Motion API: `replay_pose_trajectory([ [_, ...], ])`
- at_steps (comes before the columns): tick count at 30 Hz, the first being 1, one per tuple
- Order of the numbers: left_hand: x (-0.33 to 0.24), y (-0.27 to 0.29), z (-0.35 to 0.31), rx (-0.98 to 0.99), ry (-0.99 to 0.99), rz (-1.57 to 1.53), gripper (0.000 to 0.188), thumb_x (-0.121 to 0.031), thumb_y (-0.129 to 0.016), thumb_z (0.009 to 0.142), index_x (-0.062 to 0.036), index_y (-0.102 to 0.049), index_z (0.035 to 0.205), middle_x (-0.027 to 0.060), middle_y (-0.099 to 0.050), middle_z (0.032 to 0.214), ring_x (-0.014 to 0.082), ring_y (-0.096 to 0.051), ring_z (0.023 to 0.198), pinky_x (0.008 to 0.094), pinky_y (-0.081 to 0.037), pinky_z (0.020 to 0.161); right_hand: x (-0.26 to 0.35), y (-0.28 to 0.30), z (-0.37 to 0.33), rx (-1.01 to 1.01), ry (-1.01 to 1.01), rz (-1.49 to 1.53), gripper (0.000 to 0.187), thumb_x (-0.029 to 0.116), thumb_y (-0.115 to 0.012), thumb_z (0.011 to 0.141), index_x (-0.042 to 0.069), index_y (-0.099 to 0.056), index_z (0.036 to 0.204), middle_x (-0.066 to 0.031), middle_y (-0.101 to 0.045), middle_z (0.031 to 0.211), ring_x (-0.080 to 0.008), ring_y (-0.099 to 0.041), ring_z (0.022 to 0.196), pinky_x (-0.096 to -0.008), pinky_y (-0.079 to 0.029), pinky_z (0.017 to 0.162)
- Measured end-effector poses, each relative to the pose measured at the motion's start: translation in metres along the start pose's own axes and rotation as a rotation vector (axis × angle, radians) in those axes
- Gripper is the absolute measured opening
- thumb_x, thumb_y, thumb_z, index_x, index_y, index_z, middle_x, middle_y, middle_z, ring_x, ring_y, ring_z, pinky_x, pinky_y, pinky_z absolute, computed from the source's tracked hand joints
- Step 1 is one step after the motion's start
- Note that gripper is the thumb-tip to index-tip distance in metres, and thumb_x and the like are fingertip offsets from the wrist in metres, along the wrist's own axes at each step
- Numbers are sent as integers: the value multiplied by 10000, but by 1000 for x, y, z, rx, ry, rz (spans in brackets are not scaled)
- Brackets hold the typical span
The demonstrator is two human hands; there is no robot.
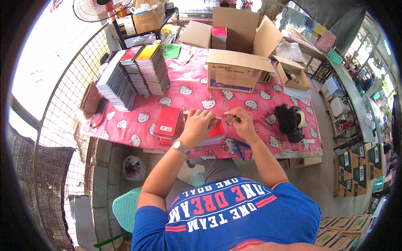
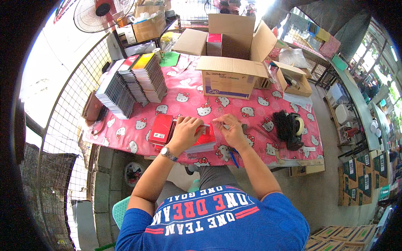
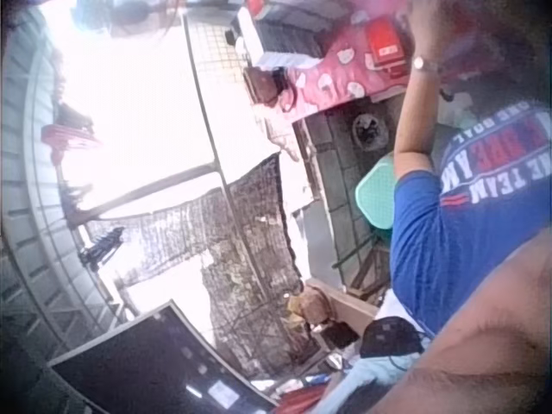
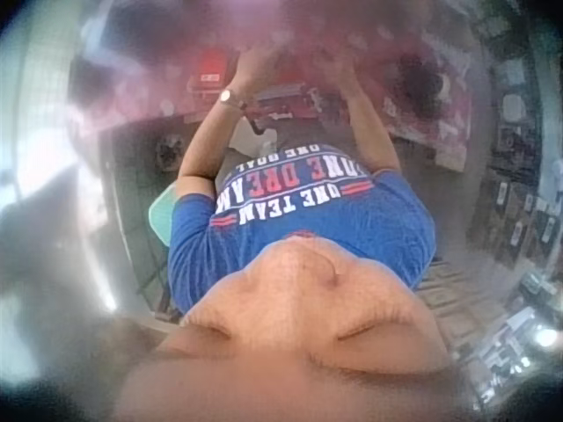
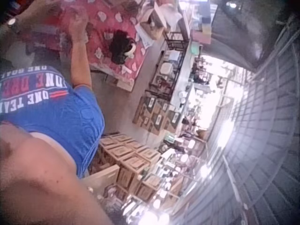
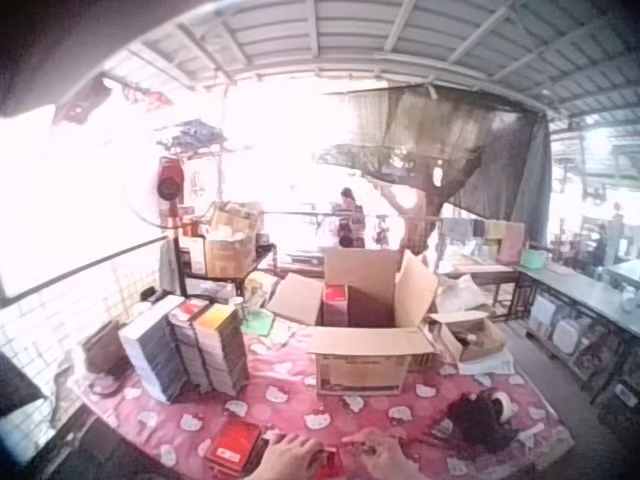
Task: The person folds red-covered spiral notebooks by hand, pressing along the spine one at a time and placing them into a stack.
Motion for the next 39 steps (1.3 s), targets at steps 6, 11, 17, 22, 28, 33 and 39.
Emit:
replay_pose_trajectory([
  [6,3,5,-1,7,-22,3,162,-248,-644,866,-111,-607,945,60,-641,882,254,-600,908,415,-399,883,5,-7,-5,-108,286,-346,237,-53,-691,728,77,-683,926,-39,-645,917,-176,-605,911,-284,-473,774],
  [11,-3,-2,2,-10,-35,-31,184,-232,-630,872,-109,-594,1003,69,-645,886,262,-604,913,444,-404,893,-4,0,-10,21,151,-84,184,55,-673,831,68,-654,1013,-64,-656,938,-216,-608,923,-327,-488,776],
  [17,-24,-4,5,55,-43,-32,280,-152,-575,869,-90,-530,1139,99,-647,985,279,-599,989,457,-396,928,33,8,-12,85,-1,-258,222,50,-572,903,49,-590,1124,-102,-645,879,-248,-643,882,-336,-508,758],
  [22,-26,-1,2,49,-81,-31,269,-157,-583,864,-90,-530,1120,99,-640,990,276,-601,988,459,-392,933,39,6,-9,107,116,-350,262,105,-569,923,57,-551,1179,-106,-639,820,-267,-662,780,-332,-521,713],
  [28,-26,-4,4,73,-95,-99,188,-192,-595,891,-102,-554,1051,89,-642,930,272,-607,964,476,-371,959,-100,28,5,-34,-549,124,327,267,-568,951,52,-535,1194,-177,-613,1001,-279,-643,829,-397,-550,765],
  [33,-11,-10,-5,86,-76,-122,214,-205,-571,928,-149,-564,1134,49,-658,963,261,-591,1088,580,-251,1065,-159,9,-14,-226,-449,-1169,526,424,-672,846,55,-559,1205,-191,-635,1049,-306,-629,1002,-447,-516,869],
  [39,-3,2,-12,122,145,41,312,-324,-730,816,-108,-642,1024,103,-581,1142,331,-482,1171,668,-264,1008,-51,4,30,354,-364,805,504,218,-668,824,25,-580,1280,-110,-625,1222,-212,-587,1125,-319,-447,972],
])
Point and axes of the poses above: each hand's wrist, its own z-axis towards the middle knuckle, its own y-axis out of the back of the hand, x = y × z, the point moved 4 cm from there along z, towards the middle knuckle
